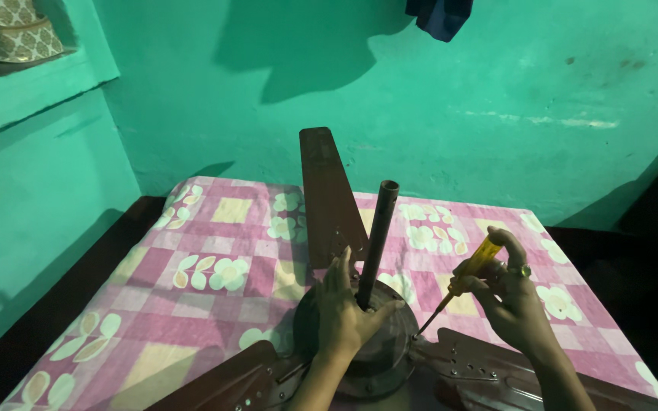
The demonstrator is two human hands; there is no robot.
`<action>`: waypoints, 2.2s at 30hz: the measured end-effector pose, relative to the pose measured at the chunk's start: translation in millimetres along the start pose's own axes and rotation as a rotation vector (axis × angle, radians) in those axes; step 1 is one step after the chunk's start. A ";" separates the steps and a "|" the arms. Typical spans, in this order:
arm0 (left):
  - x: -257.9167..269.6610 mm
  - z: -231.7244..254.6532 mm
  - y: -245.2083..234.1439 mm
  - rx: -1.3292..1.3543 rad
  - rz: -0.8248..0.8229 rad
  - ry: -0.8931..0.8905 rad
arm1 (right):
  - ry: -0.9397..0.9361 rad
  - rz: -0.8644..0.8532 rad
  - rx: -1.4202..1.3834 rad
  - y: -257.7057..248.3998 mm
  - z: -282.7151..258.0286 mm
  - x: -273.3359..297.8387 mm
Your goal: The person uses a yellow-handled screwdriver to loosen and remove screws from the blade brackets of a ceiling fan. They detach one fan blade and set it aside, then continue to loosen screws on the remaining blades.
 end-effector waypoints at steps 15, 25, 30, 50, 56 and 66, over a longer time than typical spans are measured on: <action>0.2 -5.9 7.2 0.092 -0.069 -0.067 | -0.096 -0.011 0.094 7.5 -12.1 4.8; -0.7 1.2 -1.3 0.084 -0.021 -0.027 | -0.158 0.234 0.128 -9.8 -38.0 -1.0; 3.6 -8.7 7.4 0.162 -0.146 -0.180 | -0.054 0.184 0.074 -7.6 -35.6 -9.3; 7.9 -20.2 18.5 0.213 -0.291 -0.361 | -0.221 0.383 0.231 5.0 -61.5 -6.2; 1.4 -8.1 6.4 0.159 -0.159 -0.165 | -0.220 0.368 0.182 3.9 -59.8 -2.8; 0.8 -8.5 9.0 0.170 -0.174 -0.184 | -0.184 0.303 0.167 9.7 -63.2 -0.5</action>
Point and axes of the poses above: each hand's wrist, its own x-axis away from the middle knuckle, its own y-axis out of the palm, z = x × y, the point moved 9 cm from there along -x, towards the middle knuckle, and after that the axes turned 10 degrees about z, right-handed, at the moved point
